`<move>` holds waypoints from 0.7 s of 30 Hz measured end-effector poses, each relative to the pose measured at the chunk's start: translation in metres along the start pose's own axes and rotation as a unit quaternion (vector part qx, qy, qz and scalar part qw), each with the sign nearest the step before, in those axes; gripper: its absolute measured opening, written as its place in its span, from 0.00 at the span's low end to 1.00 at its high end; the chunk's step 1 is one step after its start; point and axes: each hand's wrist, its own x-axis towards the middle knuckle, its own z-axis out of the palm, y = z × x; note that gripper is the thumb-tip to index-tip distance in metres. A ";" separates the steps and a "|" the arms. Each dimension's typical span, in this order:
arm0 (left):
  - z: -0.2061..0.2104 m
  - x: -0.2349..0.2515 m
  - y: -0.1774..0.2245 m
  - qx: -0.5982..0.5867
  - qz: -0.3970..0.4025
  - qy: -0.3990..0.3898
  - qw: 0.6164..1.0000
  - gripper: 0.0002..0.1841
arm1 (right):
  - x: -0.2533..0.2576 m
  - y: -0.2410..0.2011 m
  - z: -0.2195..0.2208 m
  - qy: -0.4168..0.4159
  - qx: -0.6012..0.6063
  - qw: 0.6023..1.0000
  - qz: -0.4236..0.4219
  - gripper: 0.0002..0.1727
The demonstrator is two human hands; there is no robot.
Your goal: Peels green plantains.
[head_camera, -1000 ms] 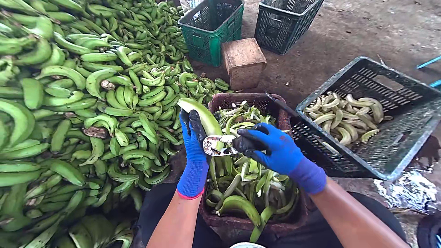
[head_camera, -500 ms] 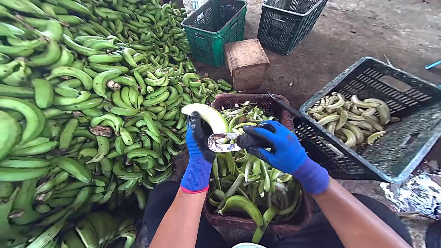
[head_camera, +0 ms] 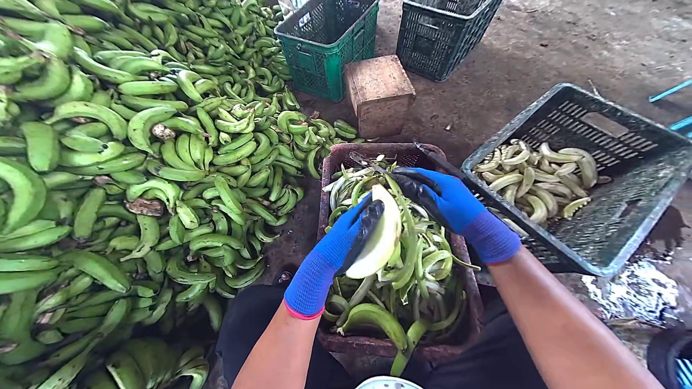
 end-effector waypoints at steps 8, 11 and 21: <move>-0.014 0.025 -0.022 -0.530 0.061 0.138 0.834 0.22 | -0.019 -0.008 0.047 0.124 -0.131 0.963 -0.202 0.30; -0.019 0.030 -0.030 -0.572 0.116 0.124 0.802 0.26 | -0.018 -0.009 0.054 0.172 -0.170 0.942 -0.233 0.25; 0.000 0.023 0.000 -0.499 0.210 0.119 0.832 0.23 | -0.011 -0.031 0.036 0.094 -0.098 0.986 -0.094 0.30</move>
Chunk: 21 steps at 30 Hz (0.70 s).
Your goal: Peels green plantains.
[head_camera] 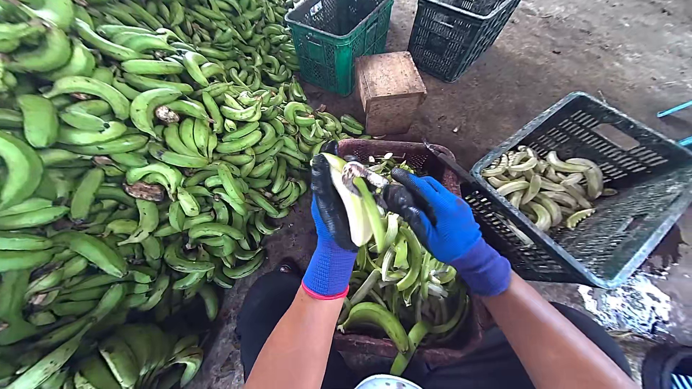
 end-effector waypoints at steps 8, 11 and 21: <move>0.004 -0.014 0.002 0.404 -0.045 0.084 0.910 0.19 | -0.002 0.022 -0.006 -0.015 -0.034 0.999 0.014 0.31; 0.008 -0.014 -0.002 0.477 -0.016 0.059 0.877 0.24 | 0.002 0.015 -0.011 -0.032 -0.017 0.997 0.075 0.27; -0.004 -0.007 -0.002 0.535 -0.139 0.007 0.833 0.27 | 0.006 0.031 -0.023 -0.131 0.101 0.960 0.225 0.25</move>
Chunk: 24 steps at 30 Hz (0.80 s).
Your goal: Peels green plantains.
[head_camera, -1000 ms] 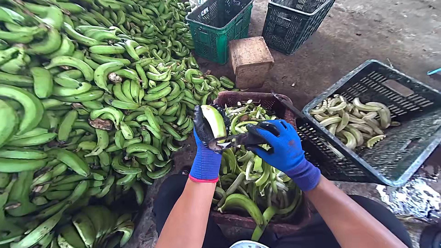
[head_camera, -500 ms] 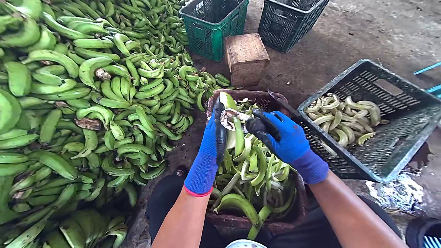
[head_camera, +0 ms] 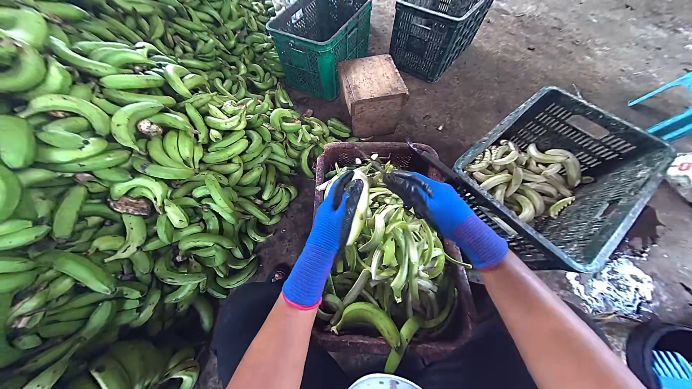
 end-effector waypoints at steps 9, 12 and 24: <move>-0.032 0.000 -0.012 -0.444 -0.087 -0.010 0.892 0.25 | -0.019 0.011 0.024 0.154 -0.221 0.881 -0.388 0.25; -0.021 -0.010 -0.004 -0.381 -0.070 0.027 0.921 0.23 | -0.021 0.003 0.024 0.142 -0.195 0.912 -0.331 0.29; -0.007 -0.017 -0.014 -0.062 0.042 -0.006 0.997 0.28 | -0.015 -0.012 0.014 0.071 0.022 0.994 -0.076 0.39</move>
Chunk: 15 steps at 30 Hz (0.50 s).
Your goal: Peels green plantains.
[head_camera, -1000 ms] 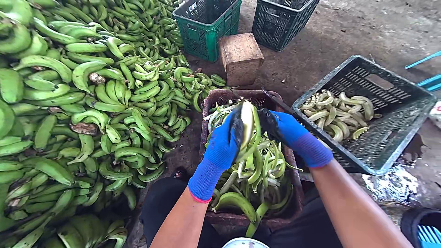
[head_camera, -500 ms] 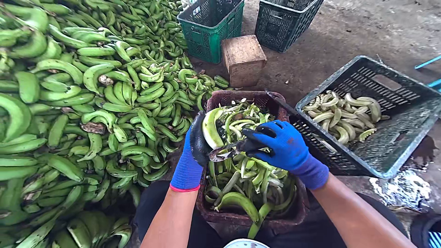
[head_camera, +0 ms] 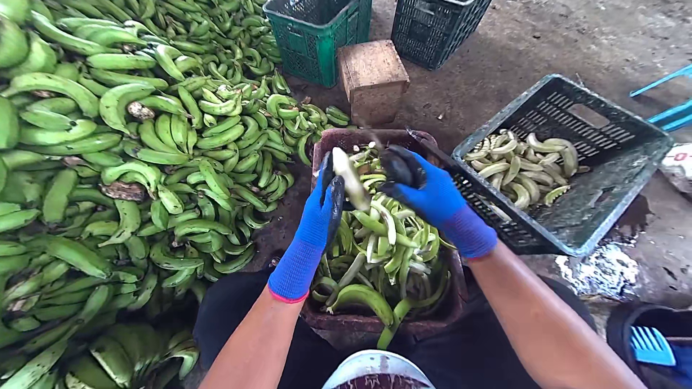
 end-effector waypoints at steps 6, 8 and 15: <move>0.014 -0.022 -0.011 0.165 0.050 -0.226 0.959 0.30 | -0.005 0.005 -0.009 0.005 -0.117 0.993 0.001 0.37; 0.019 -0.043 -0.017 0.354 0.093 -0.383 0.848 0.29 | -0.010 0.015 -0.052 0.125 -0.149 0.979 0.058 0.35; 0.050 -0.073 -0.102 0.548 0.007 -0.557 0.624 0.34 | -0.020 0.037 -0.100 0.247 -0.116 0.955 0.119 0.39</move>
